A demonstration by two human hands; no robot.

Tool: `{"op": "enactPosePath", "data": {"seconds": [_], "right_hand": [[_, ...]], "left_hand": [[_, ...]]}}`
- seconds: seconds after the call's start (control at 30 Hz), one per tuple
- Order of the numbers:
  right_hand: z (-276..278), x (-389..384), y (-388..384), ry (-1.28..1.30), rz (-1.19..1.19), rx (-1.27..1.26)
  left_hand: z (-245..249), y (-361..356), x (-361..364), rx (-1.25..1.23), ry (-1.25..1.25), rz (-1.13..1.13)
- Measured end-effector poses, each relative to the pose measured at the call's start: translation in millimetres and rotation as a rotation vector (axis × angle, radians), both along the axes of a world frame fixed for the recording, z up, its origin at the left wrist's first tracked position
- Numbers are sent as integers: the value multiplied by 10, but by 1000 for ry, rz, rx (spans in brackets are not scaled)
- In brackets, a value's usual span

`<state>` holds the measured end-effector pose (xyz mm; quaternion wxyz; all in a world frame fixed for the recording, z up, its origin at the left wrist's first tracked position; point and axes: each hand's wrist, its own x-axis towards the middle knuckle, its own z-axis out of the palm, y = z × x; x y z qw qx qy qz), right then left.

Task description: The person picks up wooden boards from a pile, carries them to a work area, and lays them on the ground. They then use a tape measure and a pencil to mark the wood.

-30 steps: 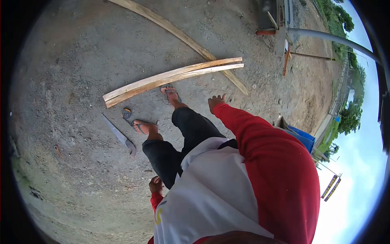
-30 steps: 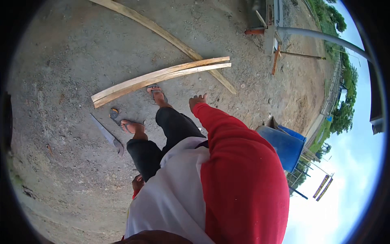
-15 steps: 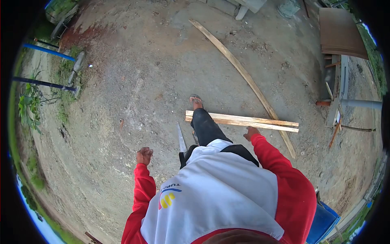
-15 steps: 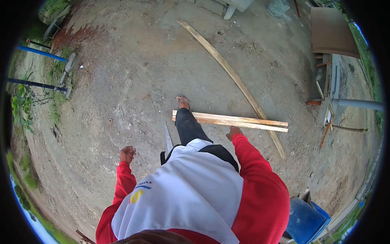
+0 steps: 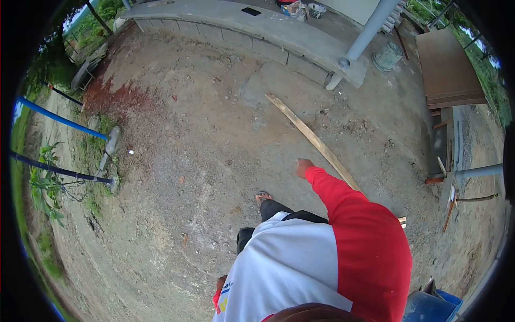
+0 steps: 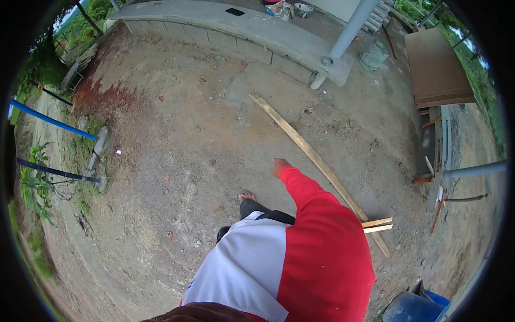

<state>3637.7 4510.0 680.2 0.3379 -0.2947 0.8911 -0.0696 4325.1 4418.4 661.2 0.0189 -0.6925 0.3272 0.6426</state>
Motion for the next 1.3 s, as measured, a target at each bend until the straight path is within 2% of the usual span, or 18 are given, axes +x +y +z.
{"op": "enactPosePath", "data": {"seconds": [0.07,0.1,0.23,0.33,0.4,0.5,0.57,0.63,0.67,0.7,0.8,0.83,0.87,0.93,1.0,1.03,1.1,1.3], "right_hand": [[121,-495,-952,76,40,-138],[683,-554,-1414,36,-41,-162],[689,-812,-2833,71,29,-305],[712,-696,-3385,26,170,-456],[448,-722,-3551,16,222,-406],[15,-819,-3437,-17,99,-102],[-626,-856,-3127,-17,-62,180],[-472,-757,-2989,-55,-85,440],[-709,-705,-2861,-117,-221,497],[-370,-624,-2977,-144,-469,505],[-515,-600,-3450,-295,-493,473],[-488,-638,-3736,-275,-480,421],[-508,-699,-4038,-257,-468,367],[-899,-1044,-4655,-295,-380,304],[-1180,-1491,-5471,-325,-324,305],[-1198,-1792,-5956,-307,-358,290],[-1322,-2411,-7069,-119,-288,247],[-302,-3714,-10550,79,-118,-135]], "left_hand": [[172,-564,-449,-46,-2,-63],[224,-889,-651,-65,2,-108],[178,-2044,-1434,-95,14,-293],[75,-2883,-1894,-103,12,-377],[-33,-3494,-2108,-105,7,-438],[-109,-4553,-2338,-112,10,-539],[-89,-5282,-2481,-129,19,-579],[-2,-6046,-2588,-167,35,-602],[54,-6450,-2682,-192,49,-614],[111,-6866,-2731,-217,61,-637],[232,-8280,-3131,-310,45,-722],[255,-8759,-3404,-334,-33,-705],[217,-9271,-3634,-273,93,-536],[158,-10007,-4072,-525,316,-529],[552,-10365,-4755,-541,198,-516],[227,-10739,-4712,-492,330,-595],[-274,-11056,-4755,-372,203,-495],[-250,-12146,-5626,-134,87,-669]]}}
